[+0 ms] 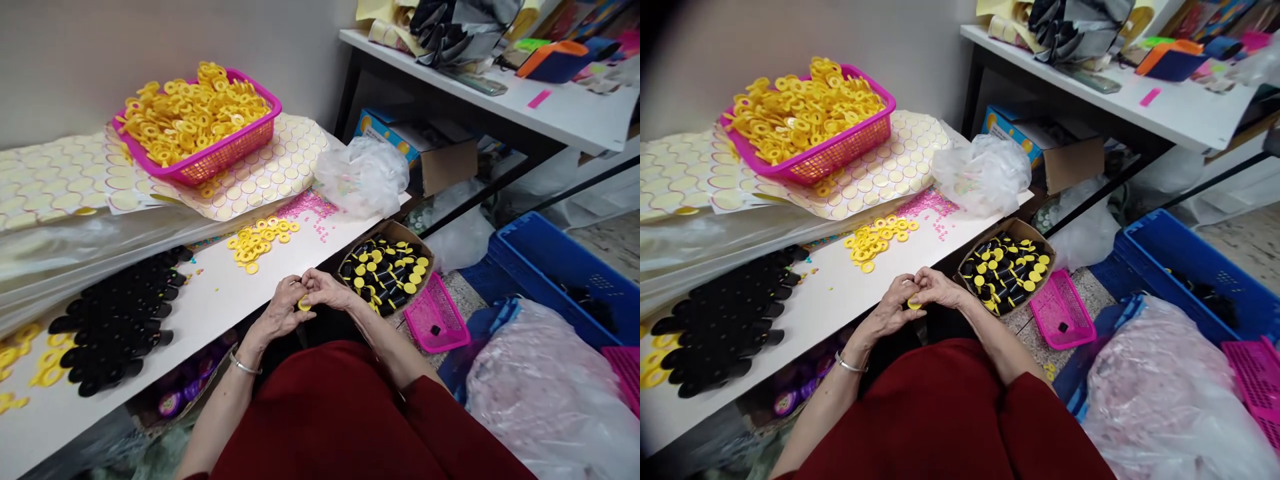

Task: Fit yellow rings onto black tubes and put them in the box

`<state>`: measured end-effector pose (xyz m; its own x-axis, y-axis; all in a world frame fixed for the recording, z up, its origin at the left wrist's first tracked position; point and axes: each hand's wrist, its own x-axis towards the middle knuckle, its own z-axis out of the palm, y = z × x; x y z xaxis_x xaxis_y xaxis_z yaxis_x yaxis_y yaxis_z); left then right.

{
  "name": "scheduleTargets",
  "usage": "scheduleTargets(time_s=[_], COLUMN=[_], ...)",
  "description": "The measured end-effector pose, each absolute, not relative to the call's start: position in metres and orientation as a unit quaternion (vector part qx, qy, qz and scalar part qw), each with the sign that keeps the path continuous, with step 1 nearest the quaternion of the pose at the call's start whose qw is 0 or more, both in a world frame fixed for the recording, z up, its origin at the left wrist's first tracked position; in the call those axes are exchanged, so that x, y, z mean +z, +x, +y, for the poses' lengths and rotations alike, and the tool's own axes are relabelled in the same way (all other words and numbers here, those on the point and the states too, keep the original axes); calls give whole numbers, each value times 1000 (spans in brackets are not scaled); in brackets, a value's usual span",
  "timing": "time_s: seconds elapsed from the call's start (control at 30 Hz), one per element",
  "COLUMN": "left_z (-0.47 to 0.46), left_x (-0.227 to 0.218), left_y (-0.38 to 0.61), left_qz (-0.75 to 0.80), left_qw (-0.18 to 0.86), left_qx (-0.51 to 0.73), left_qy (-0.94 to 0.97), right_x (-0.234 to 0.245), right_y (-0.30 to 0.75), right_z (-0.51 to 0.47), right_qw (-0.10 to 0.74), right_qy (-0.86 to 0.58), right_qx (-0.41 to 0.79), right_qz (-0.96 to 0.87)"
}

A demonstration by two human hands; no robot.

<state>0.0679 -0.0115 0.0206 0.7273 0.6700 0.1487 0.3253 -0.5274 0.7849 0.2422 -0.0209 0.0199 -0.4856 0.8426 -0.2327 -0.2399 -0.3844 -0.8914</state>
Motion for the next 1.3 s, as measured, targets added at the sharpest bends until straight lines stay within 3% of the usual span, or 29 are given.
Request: scheduleTargets(time_s=[0.47,0.8,1.3], left_z=[-18,-26,-29], left_x=[38,45,42], left_y=[62,66,86], left_qz=[301,321,287], left_qw=[448,377,405], left_qx=[191,140,145], left_qy=[820,857,856], right_x=[26,29,15], right_y=[236,240,238], right_z=[-30,-25,-54], right_qw=[362,242,389], right_qy=[-333,-298,-356], right_qx=[763,831,786], right_qz=[-421,-403,-324])
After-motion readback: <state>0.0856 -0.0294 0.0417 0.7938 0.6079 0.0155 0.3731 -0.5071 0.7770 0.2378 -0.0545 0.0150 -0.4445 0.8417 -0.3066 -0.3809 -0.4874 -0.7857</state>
